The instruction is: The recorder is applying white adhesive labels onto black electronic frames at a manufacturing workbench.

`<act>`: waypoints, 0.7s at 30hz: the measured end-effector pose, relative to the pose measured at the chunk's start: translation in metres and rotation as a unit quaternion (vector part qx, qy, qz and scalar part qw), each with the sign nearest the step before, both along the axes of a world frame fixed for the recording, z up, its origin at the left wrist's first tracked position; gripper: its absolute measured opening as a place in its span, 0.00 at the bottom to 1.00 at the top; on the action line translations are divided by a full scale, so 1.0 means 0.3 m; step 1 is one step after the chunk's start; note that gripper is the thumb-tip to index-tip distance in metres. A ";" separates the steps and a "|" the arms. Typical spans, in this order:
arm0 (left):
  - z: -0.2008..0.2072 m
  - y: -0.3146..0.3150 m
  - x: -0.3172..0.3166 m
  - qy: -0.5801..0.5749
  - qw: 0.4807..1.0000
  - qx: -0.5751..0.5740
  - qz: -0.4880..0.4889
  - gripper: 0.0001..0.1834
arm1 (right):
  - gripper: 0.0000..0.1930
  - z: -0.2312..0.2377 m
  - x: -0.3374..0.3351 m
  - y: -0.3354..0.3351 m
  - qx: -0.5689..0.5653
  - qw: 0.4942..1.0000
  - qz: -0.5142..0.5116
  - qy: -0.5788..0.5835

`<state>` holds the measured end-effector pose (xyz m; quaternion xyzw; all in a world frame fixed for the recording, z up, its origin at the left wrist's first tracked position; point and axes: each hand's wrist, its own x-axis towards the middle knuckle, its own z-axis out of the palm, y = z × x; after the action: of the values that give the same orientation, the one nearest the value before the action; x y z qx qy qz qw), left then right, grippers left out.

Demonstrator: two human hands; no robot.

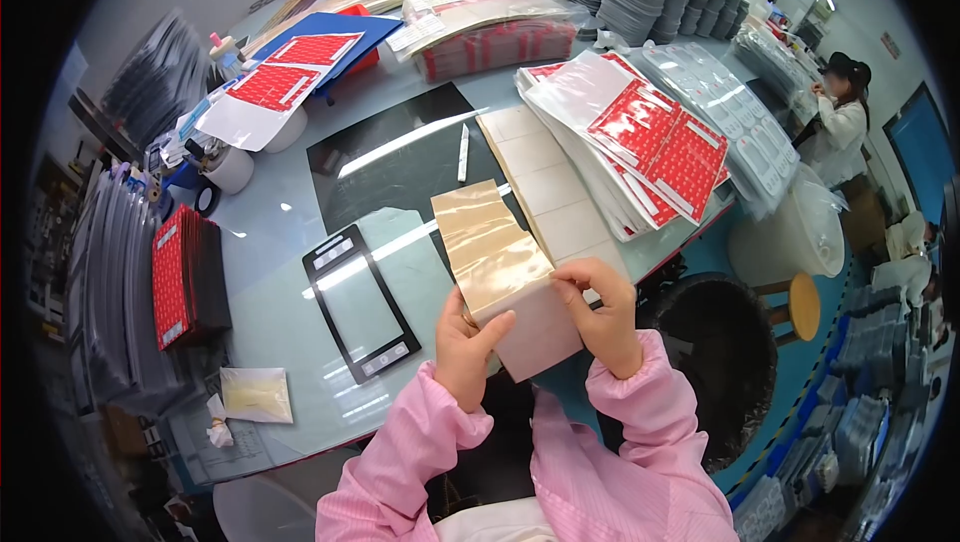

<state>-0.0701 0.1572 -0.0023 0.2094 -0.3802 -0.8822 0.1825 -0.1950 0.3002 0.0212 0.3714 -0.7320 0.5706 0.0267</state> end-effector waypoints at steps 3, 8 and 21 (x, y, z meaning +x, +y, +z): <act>-0.028 0.003 -0.004 -0.041 0.997 0.007 -0.060 0.39 | 0.06 -0.018 0.004 0.008 -0.020 1.000 0.002 -0.006; -0.007 0.011 -0.011 -0.033 0.997 -0.054 -0.032 0.36 | 0.08 -0.014 0.018 0.033 -0.009 0.999 -0.012 0.039; -0.022 0.030 0.012 -0.050 0.989 -0.104 -0.095 0.28 | 0.08 -0.032 0.021 0.037 -0.021 0.999 -0.008 0.024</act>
<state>-0.0664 0.1663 -0.0088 0.1959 -0.4962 -0.8400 0.0994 -0.1888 0.3112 0.0117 0.3787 -0.7219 0.5764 0.0566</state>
